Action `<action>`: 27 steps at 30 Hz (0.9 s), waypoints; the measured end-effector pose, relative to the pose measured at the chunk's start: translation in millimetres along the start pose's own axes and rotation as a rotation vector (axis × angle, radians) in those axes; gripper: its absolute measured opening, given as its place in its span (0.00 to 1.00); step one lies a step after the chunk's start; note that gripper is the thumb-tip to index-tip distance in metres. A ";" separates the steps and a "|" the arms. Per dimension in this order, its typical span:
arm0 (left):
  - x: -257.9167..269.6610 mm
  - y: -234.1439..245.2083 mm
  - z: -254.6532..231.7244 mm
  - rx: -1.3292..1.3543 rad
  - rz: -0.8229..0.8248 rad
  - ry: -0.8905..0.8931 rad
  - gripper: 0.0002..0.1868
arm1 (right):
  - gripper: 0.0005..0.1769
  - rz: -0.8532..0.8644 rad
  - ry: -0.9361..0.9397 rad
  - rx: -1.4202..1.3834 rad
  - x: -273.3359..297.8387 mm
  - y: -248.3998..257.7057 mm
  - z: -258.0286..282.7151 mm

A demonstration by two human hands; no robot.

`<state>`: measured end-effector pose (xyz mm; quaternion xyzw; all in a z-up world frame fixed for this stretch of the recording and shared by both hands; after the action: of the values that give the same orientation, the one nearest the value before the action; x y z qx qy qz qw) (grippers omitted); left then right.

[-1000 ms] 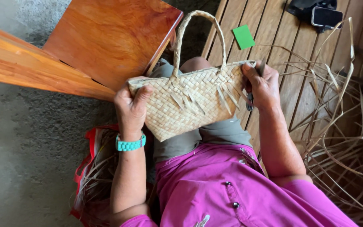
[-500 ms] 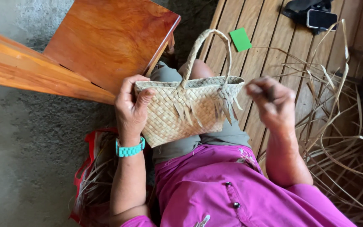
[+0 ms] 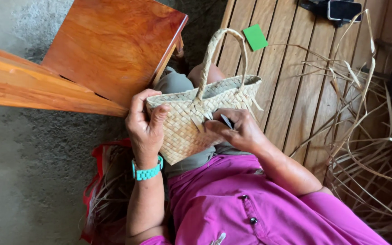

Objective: Finishing the edges of a hand-woven basket by trimming and tucking in excess strips with a small blade.

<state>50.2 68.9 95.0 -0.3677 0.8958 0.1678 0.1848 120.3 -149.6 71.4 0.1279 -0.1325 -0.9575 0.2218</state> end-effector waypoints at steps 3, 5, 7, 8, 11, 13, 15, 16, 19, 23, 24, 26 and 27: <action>3.1 2.1 7.6 0.004 0.012 -0.002 0.24 | 0.10 0.078 0.071 0.033 -11.4 19.5 38.1; 2.8 2.9 0.4 0.019 0.034 -0.007 0.25 | 0.12 0.027 0.044 0.083 -27.0 32.0 49.9; 3.7 1.1 -4.5 0.034 0.056 -0.019 0.26 | 0.14 -0.028 0.025 0.131 -40.4 40.0 54.6; 5.2 -1.2 -4.9 0.055 0.077 -0.012 0.27 | 0.11 0.005 0.032 0.108 -45.8 37.5 54.1; 4.7 -6.4 -9.0 0.104 0.139 0.004 0.33 | 0.10 0.038 0.106 0.065 -59.3 32.8 52.6; 4.9 -10.6 -14.8 0.137 0.183 0.017 0.39 | 0.12 0.036 0.170 0.050 -60.2 33.1 54.2; 7.6 -17.7 -24.4 0.179 0.283 0.027 0.52 | 0.13 0.056 0.065 -0.013 -55.6 33.9 50.1; 8.7 -17.2 -23.0 0.178 0.292 0.031 0.52 | 0.13 0.050 0.058 -0.016 -55.6 32.6 49.3; 10.4 -17.6 -18.4 0.107 0.314 0.014 0.50 | 0.13 0.007 0.027 -0.132 -58.6 30.2 44.7; 11.6 -18.4 -12.2 0.082 0.310 0.016 0.48 | 0.10 -0.056 0.026 -0.233 -62.6 25.8 37.7; 12.1 -18.5 -10.4 0.086 0.299 0.026 0.48 | 0.10 -0.067 0.038 -0.209 -63.1 25.1 37.5; 15.5 -18.1 -12.6 0.091 0.224 0.046 0.45 | 0.09 -0.072 0.034 -0.132 -64.8 24.9 38.5; 14.5 -14.7 -13.3 0.097 0.140 0.061 0.42 | 0.09 -0.070 0.038 -0.053 -68.1 23.8 40.0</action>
<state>48.4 44.5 97.7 -0.2999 0.9316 0.1255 0.1626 176.7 -131.1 128.7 0.1445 -0.0984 -0.9653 0.1938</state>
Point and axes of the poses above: each hand's wrist, its own x-axis away from the middle knuckle, its own y-axis out of the back of the hand, z = x × y, the point moved 6 cm from there along -x, towards the middle knuckle, and after that the axes turned 9 degrees about -z, right-handed, at the moved point
